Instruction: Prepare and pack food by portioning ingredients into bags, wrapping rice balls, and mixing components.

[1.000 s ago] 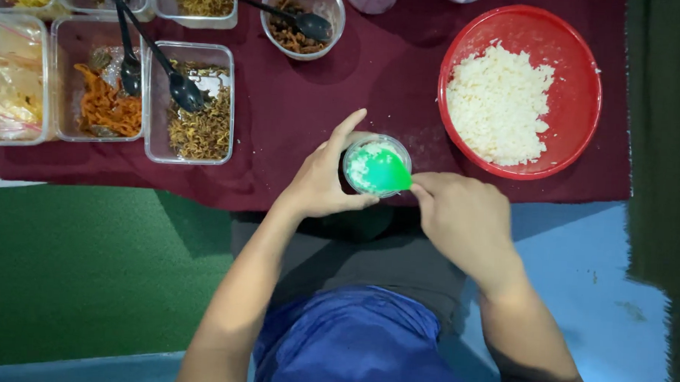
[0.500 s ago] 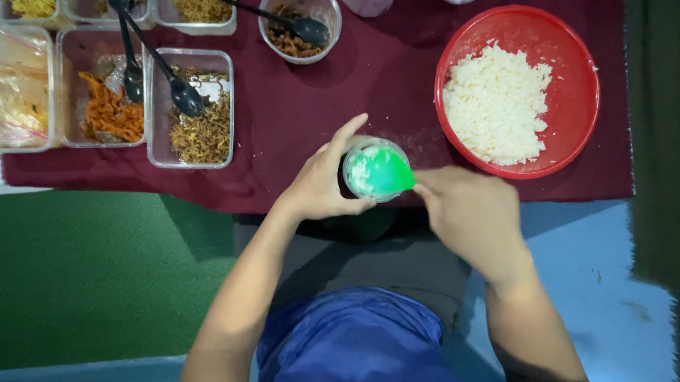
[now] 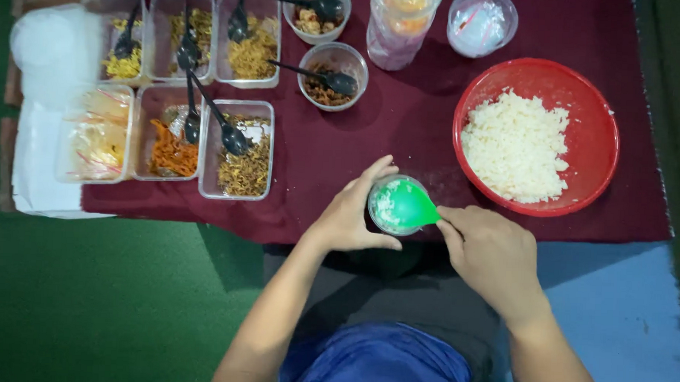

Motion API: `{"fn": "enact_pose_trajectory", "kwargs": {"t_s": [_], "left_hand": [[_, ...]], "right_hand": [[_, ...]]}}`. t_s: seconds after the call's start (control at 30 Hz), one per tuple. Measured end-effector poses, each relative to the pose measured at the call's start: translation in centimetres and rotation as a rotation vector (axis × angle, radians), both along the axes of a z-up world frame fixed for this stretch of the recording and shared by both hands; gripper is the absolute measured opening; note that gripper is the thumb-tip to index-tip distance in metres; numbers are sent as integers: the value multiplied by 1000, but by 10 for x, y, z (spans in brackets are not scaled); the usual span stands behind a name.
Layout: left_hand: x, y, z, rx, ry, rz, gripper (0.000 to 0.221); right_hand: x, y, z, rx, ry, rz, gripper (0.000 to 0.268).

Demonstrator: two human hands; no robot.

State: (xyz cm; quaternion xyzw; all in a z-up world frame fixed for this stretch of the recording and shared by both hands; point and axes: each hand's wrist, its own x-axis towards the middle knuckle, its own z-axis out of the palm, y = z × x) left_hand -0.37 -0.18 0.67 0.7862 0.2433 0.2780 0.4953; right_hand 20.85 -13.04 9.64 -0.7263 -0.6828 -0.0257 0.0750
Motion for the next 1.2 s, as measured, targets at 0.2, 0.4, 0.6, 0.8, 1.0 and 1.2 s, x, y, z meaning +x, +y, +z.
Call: {"fn": "enact_pose_trajectory", "kwargs": {"t_s": [0.2, 0.4, 0.6, 0.8, 1.0, 1.2], "left_hand": [[0, -5, 0, 24, 60, 48, 128], [0, -5, -1, 48, -14, 57, 126], [-2, -5, -2, 8, -47, 14, 125], [-1, -5, -7, 29, -66, 66, 127], [-1, -4, -3, 34, -40, 58, 121], [-2, -7, -8, -76, -91, 84, 126]], "right_hand": [[-3, -4, 6, -122, 160, -67, 17], [0, -6, 0, -99, 238, -70, 21], [-4, -6, 2, -219, 168, -181, 25], [-7, -2, -4, -191, 95, -186, 25], [-2, 1, -18, -38, 72, -136, 22], [-8, 4, -11, -112, 125, -40, 24]]}}
